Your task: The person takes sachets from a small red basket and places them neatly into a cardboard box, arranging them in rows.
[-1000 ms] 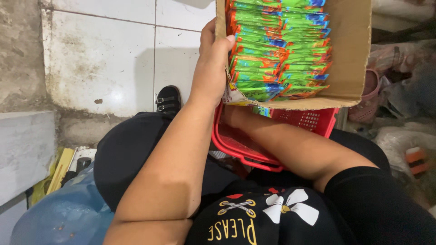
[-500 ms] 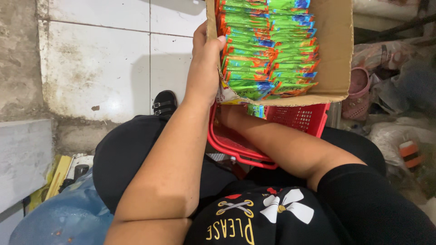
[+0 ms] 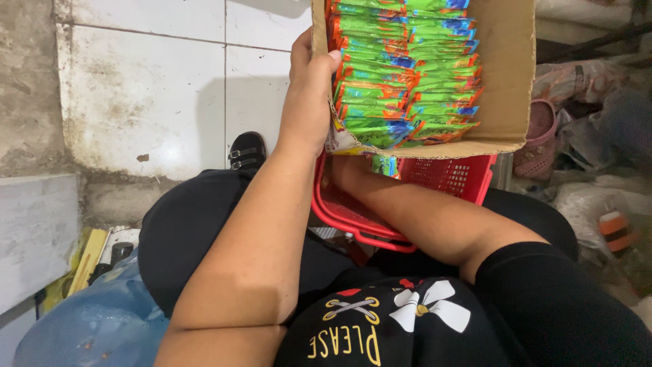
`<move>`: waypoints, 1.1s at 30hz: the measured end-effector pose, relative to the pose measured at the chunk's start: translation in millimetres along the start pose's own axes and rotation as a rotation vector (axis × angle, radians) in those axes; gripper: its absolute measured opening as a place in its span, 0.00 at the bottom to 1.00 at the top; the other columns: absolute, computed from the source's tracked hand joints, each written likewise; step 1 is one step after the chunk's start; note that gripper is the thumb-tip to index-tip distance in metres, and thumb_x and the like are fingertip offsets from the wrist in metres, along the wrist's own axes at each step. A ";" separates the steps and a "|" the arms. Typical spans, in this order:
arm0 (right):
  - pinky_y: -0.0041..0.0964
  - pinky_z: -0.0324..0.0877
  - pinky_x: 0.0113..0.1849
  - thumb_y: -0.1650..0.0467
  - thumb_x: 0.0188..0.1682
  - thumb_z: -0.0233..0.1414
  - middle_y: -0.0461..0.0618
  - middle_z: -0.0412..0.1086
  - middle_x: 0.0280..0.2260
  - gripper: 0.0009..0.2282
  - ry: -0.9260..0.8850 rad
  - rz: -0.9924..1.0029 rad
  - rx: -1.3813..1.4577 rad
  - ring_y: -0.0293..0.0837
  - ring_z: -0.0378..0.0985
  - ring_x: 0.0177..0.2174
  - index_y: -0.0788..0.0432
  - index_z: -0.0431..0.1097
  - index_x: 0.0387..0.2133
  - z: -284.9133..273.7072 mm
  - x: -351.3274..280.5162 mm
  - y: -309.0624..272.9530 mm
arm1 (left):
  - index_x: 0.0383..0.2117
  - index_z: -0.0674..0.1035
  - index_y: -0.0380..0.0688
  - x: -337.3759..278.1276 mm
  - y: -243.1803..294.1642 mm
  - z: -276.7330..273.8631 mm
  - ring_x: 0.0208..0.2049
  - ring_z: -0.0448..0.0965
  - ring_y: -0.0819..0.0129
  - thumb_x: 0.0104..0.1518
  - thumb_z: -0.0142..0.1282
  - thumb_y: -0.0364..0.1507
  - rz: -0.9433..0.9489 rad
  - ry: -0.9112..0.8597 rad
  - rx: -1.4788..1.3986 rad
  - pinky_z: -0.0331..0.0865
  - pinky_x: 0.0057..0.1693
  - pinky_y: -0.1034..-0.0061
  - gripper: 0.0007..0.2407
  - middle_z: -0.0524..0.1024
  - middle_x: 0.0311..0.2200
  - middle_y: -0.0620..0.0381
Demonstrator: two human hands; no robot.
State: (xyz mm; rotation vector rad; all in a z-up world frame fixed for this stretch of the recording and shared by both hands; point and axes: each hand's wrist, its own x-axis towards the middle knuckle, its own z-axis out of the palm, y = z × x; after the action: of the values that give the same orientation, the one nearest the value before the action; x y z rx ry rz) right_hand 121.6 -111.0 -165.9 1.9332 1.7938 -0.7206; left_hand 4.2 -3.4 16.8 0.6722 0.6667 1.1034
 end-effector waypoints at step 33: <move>0.32 0.79 0.38 0.78 0.52 0.51 0.49 0.75 0.36 0.04 0.337 -0.360 0.751 0.41 0.82 0.37 0.61 0.69 0.38 -261.3 -186.9 77.4 | 0.68 0.56 0.36 -4.0 4.2 -5.6 0.64 0.65 0.56 0.60 0.48 0.36 -0.059 -0.007 0.013 0.59 0.68 0.64 0.30 0.65 0.61 0.43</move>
State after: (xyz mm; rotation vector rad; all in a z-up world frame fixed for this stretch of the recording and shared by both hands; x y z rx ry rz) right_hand 216.3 -105.0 150.6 2.3038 2.3445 -1.4252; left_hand -3.8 -5.0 17.1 0.6632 0.6844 1.0432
